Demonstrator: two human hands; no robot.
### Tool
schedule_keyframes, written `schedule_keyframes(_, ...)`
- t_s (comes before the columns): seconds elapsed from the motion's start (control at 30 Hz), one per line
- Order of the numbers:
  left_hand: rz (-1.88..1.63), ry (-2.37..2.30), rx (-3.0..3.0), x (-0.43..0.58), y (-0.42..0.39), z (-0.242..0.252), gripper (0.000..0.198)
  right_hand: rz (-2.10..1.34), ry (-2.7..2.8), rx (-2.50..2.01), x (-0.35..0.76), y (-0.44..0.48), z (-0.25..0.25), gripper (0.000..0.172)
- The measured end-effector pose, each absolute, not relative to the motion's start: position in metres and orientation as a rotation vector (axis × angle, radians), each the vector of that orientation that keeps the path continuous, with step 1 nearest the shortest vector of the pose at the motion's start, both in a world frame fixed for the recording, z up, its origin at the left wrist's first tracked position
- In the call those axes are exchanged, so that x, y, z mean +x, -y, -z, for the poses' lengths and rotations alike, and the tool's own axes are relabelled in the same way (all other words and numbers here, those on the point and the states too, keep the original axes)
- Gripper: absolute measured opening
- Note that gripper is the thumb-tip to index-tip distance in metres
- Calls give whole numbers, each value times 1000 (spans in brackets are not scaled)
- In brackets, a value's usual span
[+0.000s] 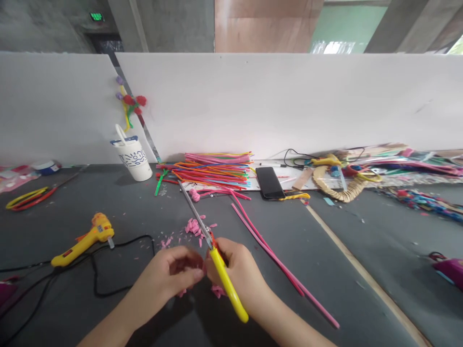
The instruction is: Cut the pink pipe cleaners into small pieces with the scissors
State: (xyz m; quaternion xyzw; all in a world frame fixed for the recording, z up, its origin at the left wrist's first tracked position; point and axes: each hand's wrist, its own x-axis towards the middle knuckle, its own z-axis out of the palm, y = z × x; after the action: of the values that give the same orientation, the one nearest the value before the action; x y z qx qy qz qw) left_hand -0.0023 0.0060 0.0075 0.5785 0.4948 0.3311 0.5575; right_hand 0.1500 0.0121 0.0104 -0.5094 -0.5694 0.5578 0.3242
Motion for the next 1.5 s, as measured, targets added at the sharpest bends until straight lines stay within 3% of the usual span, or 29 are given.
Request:
schedule_keyframes(0.2, -811, -1149, 1153, 4, -4, -2, 9, -1313, 1597, -1383, 150, -10, -9, 10)
schedule_keyframes(0.57, -1350, -971, 823, -20, -15, -15, 2, -465, 2246, -1524, 153, -8, 1, 26)
schedule_keyframes(0.73, -1470, -972, 801, -23, -15, -16, 1, -217, 2310, -1594, 153, -10, 6, 23)
schedule_keyframes(1.5, -1494, -950, 817, -25, -15, -16, 5, 54, 2380, -1492, 155, -9, 18, 31)
